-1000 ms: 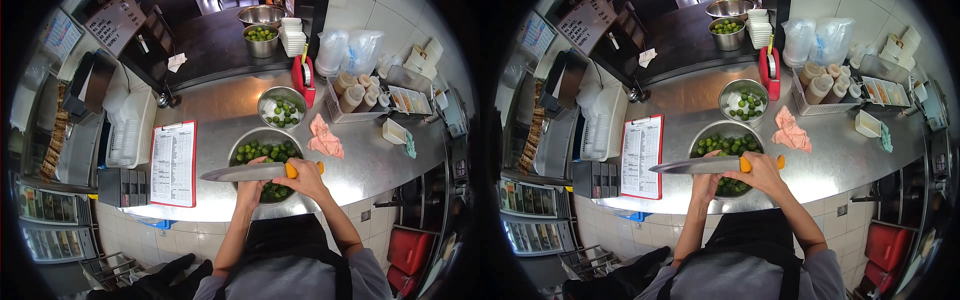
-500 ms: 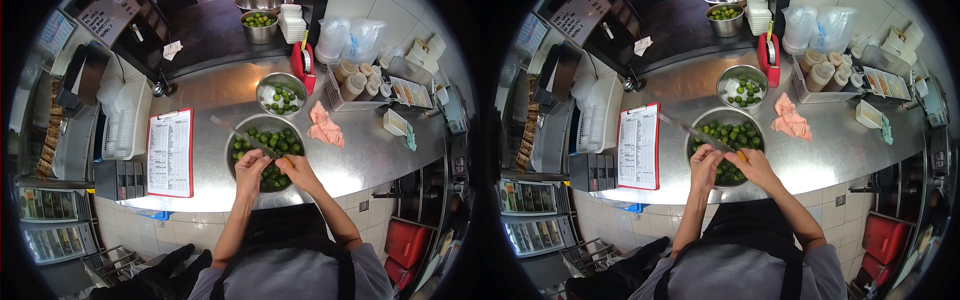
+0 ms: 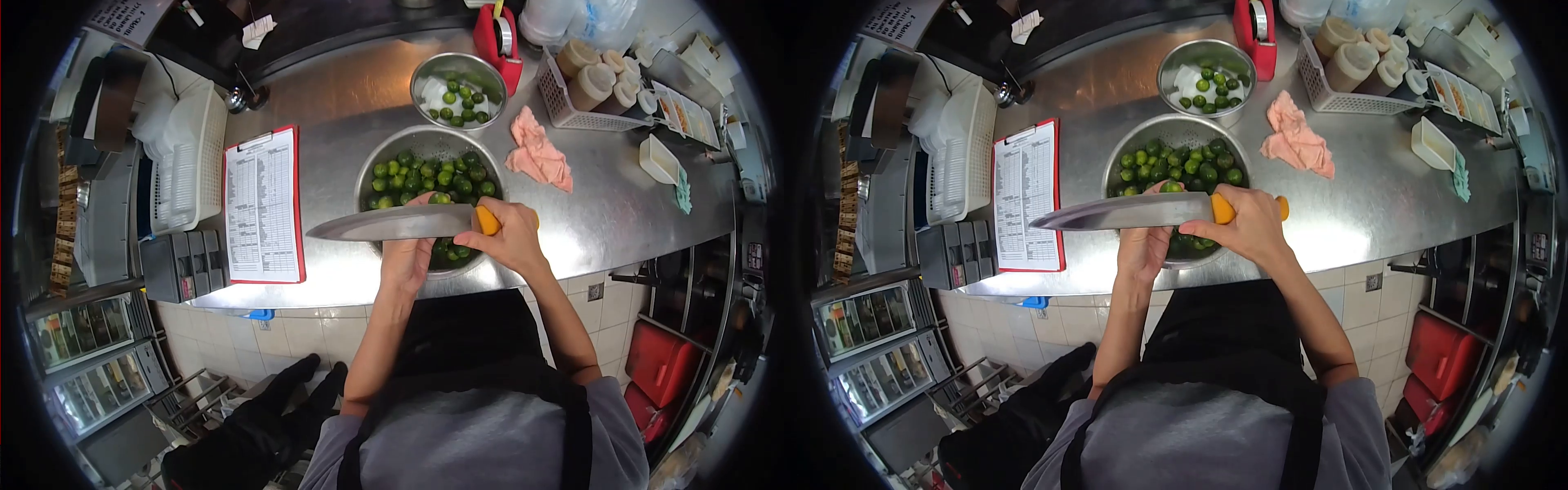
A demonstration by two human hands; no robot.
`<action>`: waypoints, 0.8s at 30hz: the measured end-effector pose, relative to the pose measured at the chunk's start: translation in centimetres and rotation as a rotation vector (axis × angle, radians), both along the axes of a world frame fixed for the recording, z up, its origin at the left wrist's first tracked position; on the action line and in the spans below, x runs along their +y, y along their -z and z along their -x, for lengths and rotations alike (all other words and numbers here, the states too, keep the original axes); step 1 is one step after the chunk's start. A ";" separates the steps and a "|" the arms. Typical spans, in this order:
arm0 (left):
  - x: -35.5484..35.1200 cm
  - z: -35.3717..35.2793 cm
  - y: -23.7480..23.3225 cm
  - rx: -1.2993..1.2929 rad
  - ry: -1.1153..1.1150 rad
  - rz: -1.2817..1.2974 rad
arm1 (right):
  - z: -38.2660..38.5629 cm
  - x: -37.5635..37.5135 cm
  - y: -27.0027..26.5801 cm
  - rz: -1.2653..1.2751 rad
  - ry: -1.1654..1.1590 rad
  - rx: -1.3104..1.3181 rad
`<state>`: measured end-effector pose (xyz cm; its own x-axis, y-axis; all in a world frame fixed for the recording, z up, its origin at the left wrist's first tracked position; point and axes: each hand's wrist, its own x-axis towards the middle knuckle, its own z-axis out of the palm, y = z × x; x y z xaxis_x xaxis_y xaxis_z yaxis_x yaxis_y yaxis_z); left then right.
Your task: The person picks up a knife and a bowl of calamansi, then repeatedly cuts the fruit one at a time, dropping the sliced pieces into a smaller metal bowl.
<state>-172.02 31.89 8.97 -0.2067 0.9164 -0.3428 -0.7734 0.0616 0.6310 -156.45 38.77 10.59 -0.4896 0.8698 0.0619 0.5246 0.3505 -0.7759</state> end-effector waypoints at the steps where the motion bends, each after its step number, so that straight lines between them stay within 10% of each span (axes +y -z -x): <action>1: 0.0 0.0 0.5 -0.011 0.011 -0.009 | -0.2 0.0 -0.2 0.038 -0.035 -0.061; 24: -0.1 -0.3 0.7 0.090 0.060 0.074 | -0.1 0.9 0.9 -0.183 -0.054 0.031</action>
<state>-171.67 31.82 8.28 -0.1848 0.9012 -0.3921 -0.7077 0.1549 0.6894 -156.33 39.64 9.70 -0.5303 0.8152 0.2327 0.4779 0.5142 -0.7122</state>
